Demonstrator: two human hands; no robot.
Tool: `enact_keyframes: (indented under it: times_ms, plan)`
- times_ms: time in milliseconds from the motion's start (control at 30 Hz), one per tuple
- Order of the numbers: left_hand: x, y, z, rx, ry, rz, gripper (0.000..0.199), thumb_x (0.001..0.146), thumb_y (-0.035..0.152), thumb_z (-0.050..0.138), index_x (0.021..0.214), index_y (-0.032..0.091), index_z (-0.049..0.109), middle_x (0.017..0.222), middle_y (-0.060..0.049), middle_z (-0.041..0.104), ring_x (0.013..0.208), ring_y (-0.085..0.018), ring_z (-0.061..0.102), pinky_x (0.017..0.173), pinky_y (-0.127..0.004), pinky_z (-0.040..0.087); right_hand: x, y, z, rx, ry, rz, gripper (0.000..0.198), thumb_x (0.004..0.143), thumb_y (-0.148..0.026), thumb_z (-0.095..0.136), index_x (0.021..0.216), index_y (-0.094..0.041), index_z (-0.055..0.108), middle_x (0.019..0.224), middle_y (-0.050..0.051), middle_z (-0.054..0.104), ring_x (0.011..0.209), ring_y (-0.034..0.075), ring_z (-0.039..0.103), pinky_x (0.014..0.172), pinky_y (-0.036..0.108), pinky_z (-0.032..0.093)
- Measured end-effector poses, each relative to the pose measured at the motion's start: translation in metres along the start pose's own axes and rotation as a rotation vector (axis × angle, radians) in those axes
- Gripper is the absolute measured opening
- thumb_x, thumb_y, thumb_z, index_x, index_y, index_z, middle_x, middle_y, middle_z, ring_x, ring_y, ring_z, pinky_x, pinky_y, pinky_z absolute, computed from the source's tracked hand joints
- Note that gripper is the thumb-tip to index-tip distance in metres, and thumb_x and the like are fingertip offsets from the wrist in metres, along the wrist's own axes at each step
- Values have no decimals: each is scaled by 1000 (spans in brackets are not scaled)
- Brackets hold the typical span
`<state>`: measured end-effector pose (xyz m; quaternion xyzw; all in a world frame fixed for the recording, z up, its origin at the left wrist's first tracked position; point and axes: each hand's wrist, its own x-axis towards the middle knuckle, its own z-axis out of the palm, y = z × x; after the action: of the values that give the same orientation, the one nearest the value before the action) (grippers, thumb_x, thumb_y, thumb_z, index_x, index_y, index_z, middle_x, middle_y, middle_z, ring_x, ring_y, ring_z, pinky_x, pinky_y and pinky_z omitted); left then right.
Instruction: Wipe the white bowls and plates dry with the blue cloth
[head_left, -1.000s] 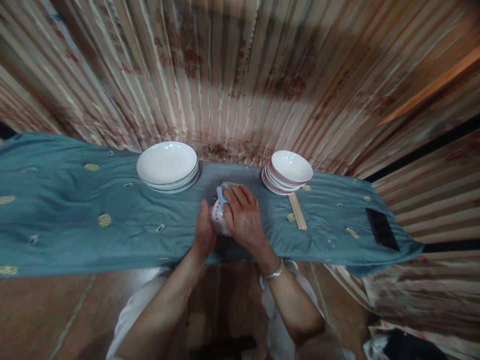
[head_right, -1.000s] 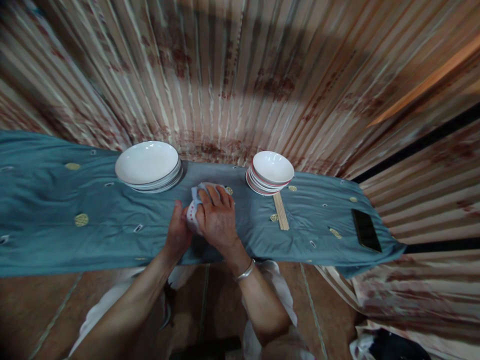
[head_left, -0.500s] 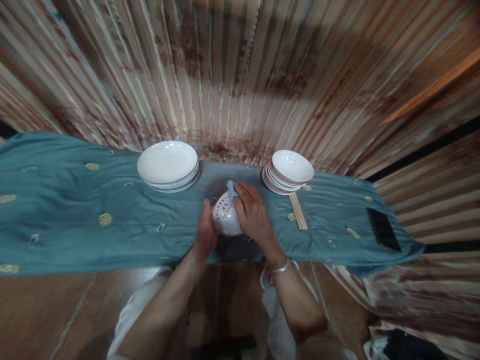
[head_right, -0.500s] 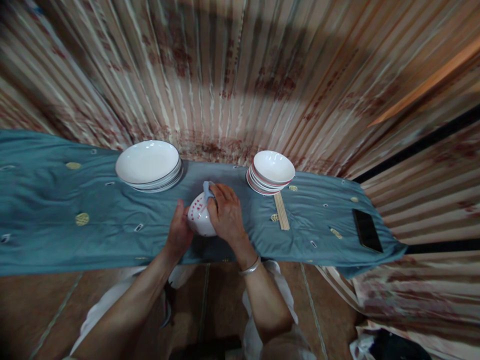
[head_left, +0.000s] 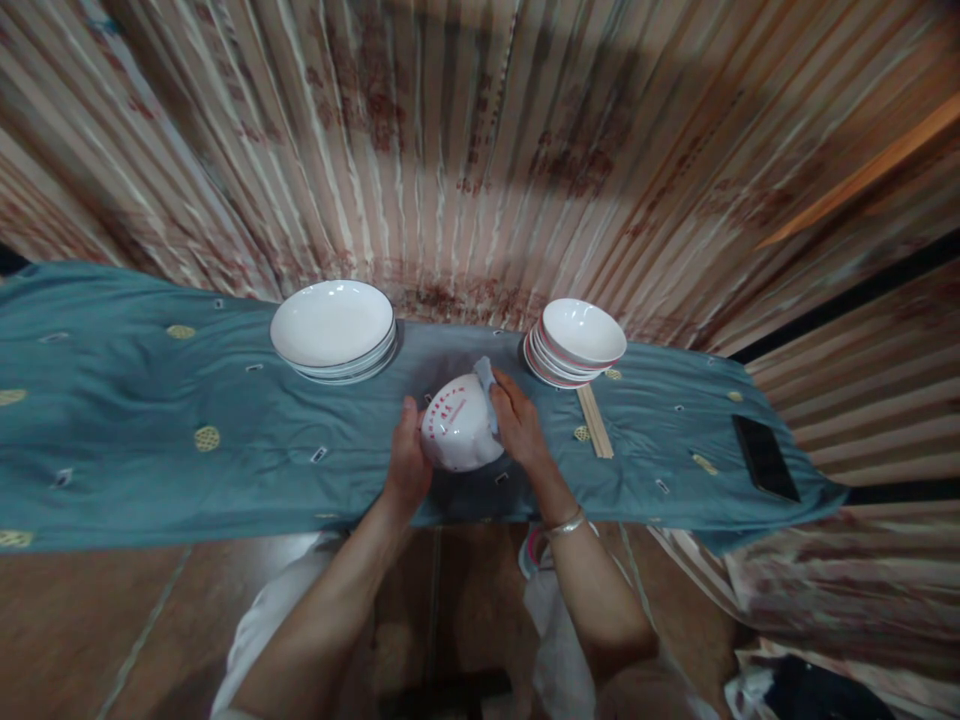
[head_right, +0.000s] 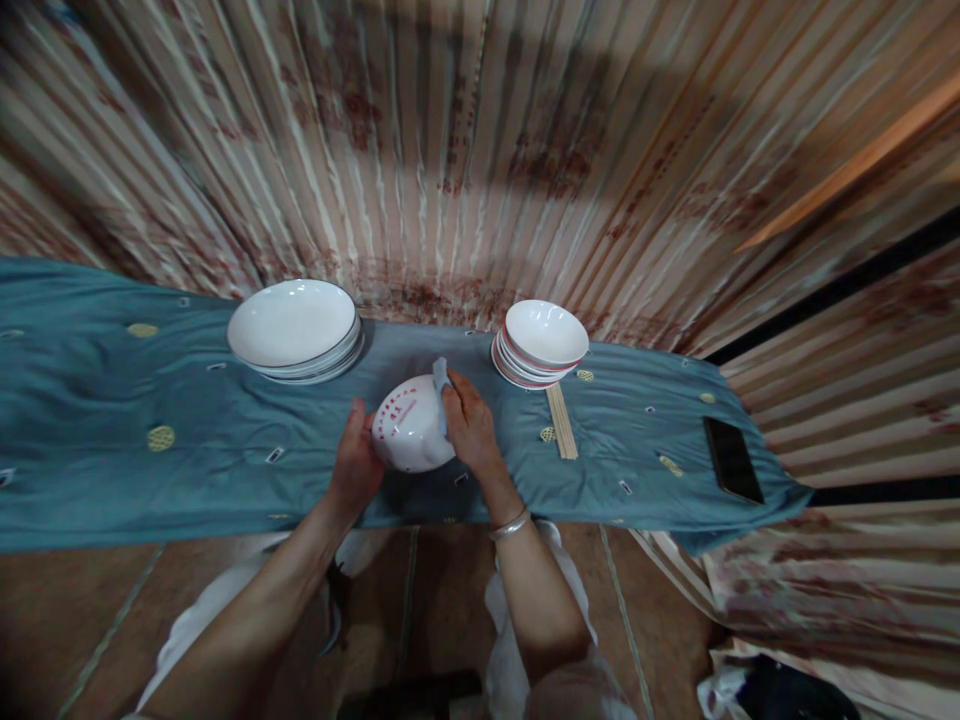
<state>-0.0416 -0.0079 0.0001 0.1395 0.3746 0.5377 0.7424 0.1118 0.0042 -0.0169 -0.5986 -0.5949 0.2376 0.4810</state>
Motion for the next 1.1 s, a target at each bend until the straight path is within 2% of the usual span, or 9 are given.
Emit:
enact_keyframes:
  times_ms: [100, 233, 467, 733, 967, 1100]
  plan:
    - [1, 1, 1, -7, 18, -11, 59, 100, 52, 37, 109, 7, 75, 85, -12, 80, 96, -32, 75, 89, -41, 58, 1, 11, 1, 59, 4, 73, 52, 98, -49, 40, 129, -17, 66, 127, 12, 71, 122, 27, 63, 109, 43, 46]
    - [1, 2, 2, -17, 34, -21, 61, 103, 47, 30, 111, 7, 74, 85, -12, 80, 99, -31, 75, 90, -41, 57, 1, 24, 2, 138, 9, 85, 52, 97, -51, 41, 127, -17, 68, 126, 13, 72, 124, 27, 62, 112, 44, 44]
    - [3, 1, -2, -6, 18, 1, 60, 100, 53, 36, 110, 9, 75, 91, -13, 80, 104, -32, 74, 94, -42, 56, 0, 34, 6, 185, 15, 82, 54, 97, -54, 39, 125, -18, 69, 131, 12, 70, 129, 25, 60, 115, 44, 42]
    - [9, 0, -13, -13, 28, 13, 58, 96, 58, 45, 105, 9, 75, 97, -14, 80, 111, -32, 71, 101, -42, 53, -14, 44, 19, 237, 98, 185, 58, 97, -57, 37, 128, -19, 67, 133, 11, 69, 132, 25, 58, 116, 46, 41]
    - [5, 4, -8, -41, 102, -22, 56, 102, 46, 32, 100, 10, 75, 93, -14, 79, 115, -29, 69, 104, -41, 51, -25, 43, 24, 253, 116, 228, 67, 97, -63, 35, 136, -15, 62, 138, 13, 66, 134, 24, 56, 117, 44, 39]
    - [8, 1, -8, -78, 108, -12, 44, 100, 37, 39, 96, 10, 74, 93, -12, 79, 119, -27, 67, 106, -39, 50, -28, 44, 24, 213, 129, 273, 71, 96, -65, 34, 135, -13, 62, 139, 15, 64, 135, 26, 55, 117, 48, 39]
